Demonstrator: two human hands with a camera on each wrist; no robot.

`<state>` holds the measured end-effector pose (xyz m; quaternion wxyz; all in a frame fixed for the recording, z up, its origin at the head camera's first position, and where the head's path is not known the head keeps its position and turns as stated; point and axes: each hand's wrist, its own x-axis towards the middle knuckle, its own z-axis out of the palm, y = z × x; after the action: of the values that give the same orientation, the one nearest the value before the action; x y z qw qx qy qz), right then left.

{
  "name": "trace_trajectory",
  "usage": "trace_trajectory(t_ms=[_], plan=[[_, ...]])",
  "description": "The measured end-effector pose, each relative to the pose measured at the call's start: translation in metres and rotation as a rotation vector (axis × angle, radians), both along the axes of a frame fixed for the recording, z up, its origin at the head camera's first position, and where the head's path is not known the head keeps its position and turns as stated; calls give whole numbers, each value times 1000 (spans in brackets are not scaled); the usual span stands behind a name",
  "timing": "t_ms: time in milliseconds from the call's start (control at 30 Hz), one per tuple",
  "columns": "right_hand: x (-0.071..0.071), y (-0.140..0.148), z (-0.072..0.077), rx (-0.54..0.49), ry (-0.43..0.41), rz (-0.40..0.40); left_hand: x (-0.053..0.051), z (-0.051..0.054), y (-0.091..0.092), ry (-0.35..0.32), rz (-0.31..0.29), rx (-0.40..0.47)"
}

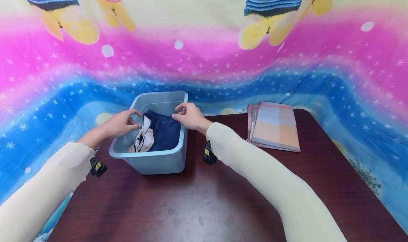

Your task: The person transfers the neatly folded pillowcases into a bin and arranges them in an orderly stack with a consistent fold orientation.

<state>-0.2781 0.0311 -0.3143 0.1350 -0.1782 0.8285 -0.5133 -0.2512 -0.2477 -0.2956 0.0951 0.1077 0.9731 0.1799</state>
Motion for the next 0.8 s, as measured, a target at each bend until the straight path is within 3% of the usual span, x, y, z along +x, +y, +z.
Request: trace_trajectory(t_ms=[367, 800], plan=[[12, 19, 2, -21, 51, 37, 13, -2, 13, 48, -17, 91], [24, 47, -7, -24, 123, 64, 31, -7, 26, 109, -31, 168]])
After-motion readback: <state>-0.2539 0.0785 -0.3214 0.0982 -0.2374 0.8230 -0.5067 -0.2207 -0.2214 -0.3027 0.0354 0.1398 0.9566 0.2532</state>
